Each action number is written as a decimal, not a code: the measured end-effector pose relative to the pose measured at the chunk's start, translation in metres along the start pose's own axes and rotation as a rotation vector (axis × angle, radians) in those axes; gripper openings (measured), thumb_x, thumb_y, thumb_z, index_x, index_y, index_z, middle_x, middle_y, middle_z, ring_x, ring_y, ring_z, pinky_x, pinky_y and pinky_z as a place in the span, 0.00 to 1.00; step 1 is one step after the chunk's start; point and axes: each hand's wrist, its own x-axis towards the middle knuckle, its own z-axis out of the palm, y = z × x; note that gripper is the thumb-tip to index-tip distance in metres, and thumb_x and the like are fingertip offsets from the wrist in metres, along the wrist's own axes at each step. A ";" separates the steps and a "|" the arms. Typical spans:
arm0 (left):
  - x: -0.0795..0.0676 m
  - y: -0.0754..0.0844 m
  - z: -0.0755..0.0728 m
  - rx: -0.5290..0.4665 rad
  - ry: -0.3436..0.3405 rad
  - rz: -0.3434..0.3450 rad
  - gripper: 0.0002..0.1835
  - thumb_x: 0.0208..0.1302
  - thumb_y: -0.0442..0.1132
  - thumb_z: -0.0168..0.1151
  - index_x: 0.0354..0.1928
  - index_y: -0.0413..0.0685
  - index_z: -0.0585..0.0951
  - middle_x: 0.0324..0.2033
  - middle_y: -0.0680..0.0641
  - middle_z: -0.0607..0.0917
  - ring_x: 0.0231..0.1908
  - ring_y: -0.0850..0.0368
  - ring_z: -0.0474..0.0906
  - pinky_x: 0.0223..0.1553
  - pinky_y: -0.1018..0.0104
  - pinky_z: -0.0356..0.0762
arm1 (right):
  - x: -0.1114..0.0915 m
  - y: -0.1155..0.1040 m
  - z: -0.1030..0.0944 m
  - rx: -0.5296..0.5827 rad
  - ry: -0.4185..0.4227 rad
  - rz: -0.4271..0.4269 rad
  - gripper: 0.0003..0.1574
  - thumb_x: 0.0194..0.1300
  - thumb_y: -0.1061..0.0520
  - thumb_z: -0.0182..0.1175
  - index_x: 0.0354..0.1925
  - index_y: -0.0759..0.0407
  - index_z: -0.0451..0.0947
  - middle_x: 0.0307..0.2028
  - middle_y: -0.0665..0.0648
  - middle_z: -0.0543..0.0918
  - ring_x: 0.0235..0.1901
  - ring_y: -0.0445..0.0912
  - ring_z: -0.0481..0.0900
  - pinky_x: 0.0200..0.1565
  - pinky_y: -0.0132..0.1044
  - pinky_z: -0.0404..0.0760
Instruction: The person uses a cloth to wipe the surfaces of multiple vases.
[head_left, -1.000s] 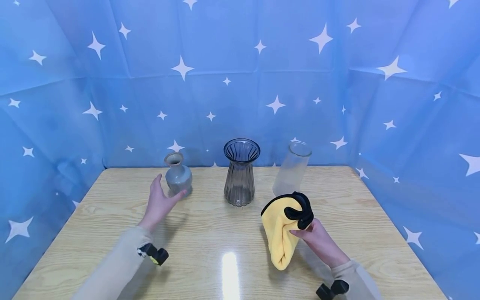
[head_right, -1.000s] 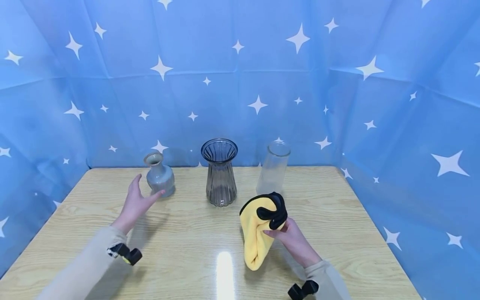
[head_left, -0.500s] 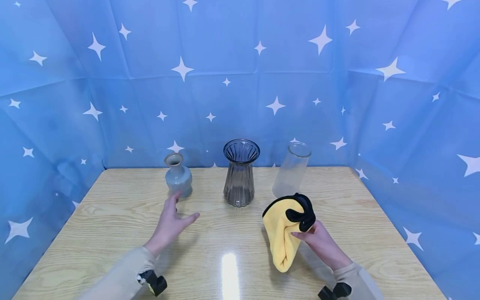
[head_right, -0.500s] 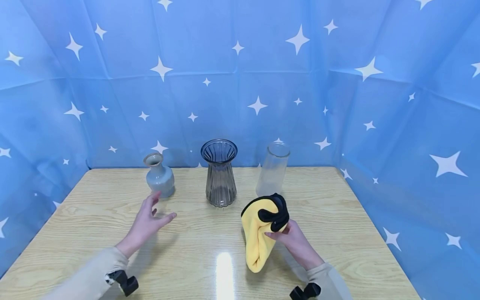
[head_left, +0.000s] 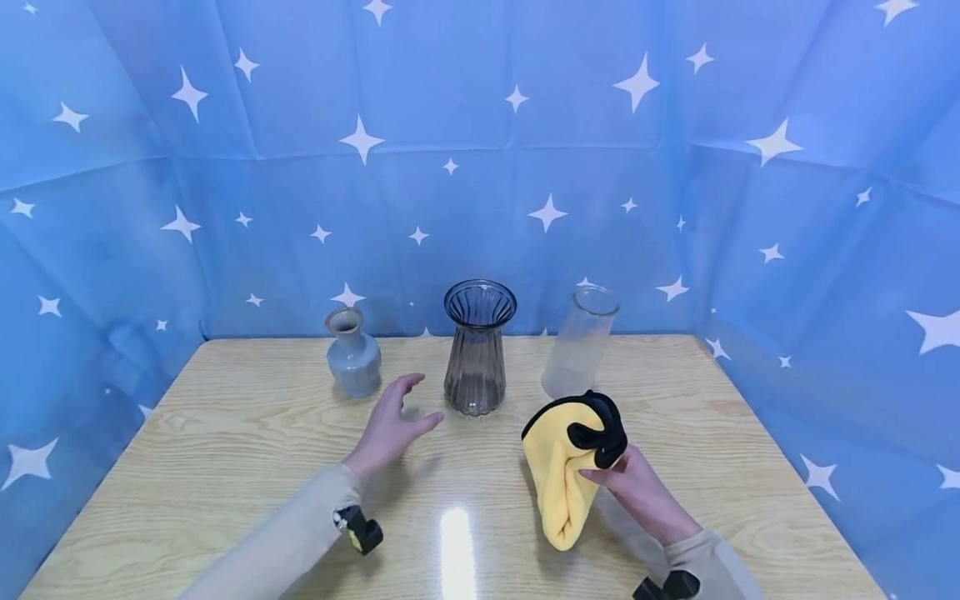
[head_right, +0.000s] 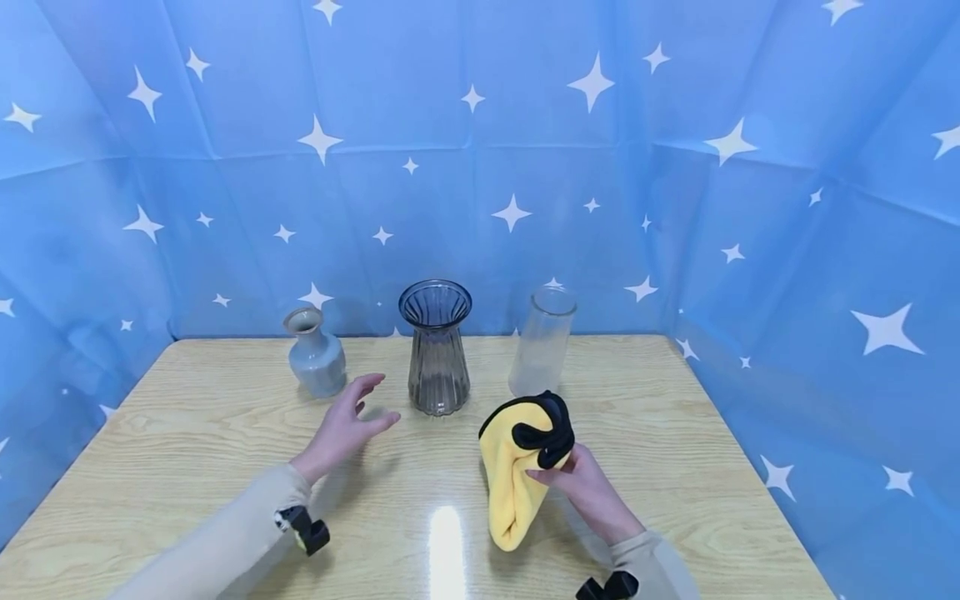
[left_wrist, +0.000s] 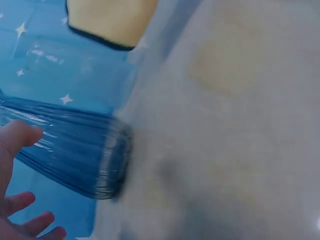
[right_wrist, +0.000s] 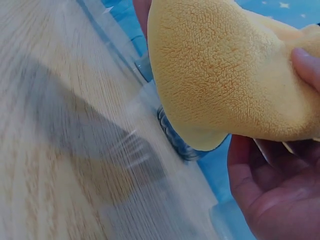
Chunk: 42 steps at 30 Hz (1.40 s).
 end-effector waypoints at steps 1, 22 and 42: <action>0.005 0.002 0.000 -0.010 0.002 0.006 0.37 0.59 0.40 0.70 0.68 0.40 0.65 0.65 0.39 0.67 0.65 0.41 0.60 0.63 0.43 0.62 | 0.000 0.000 0.000 0.003 -0.003 0.000 0.21 0.61 0.68 0.60 0.49 0.48 0.78 0.48 0.46 0.79 0.50 0.38 0.74 0.53 0.29 0.72; 0.080 0.057 0.006 -0.227 -0.043 0.106 0.40 0.58 0.45 0.71 0.70 0.50 0.63 0.65 0.46 0.69 0.65 0.49 0.63 0.68 0.55 0.55 | -0.001 0.004 0.006 -0.001 0.011 0.010 0.21 0.60 0.69 0.60 0.48 0.49 0.78 0.48 0.48 0.78 0.50 0.39 0.74 0.53 0.30 0.72; 0.085 0.055 0.010 -0.211 -0.211 0.156 0.31 0.62 0.41 0.67 0.65 0.49 0.66 0.60 0.43 0.74 0.60 0.45 0.69 0.58 0.50 0.71 | 0.004 0.005 0.006 -0.024 0.034 0.034 0.19 0.60 0.68 0.60 0.49 0.54 0.76 0.49 0.51 0.76 0.50 0.40 0.73 0.52 0.31 0.73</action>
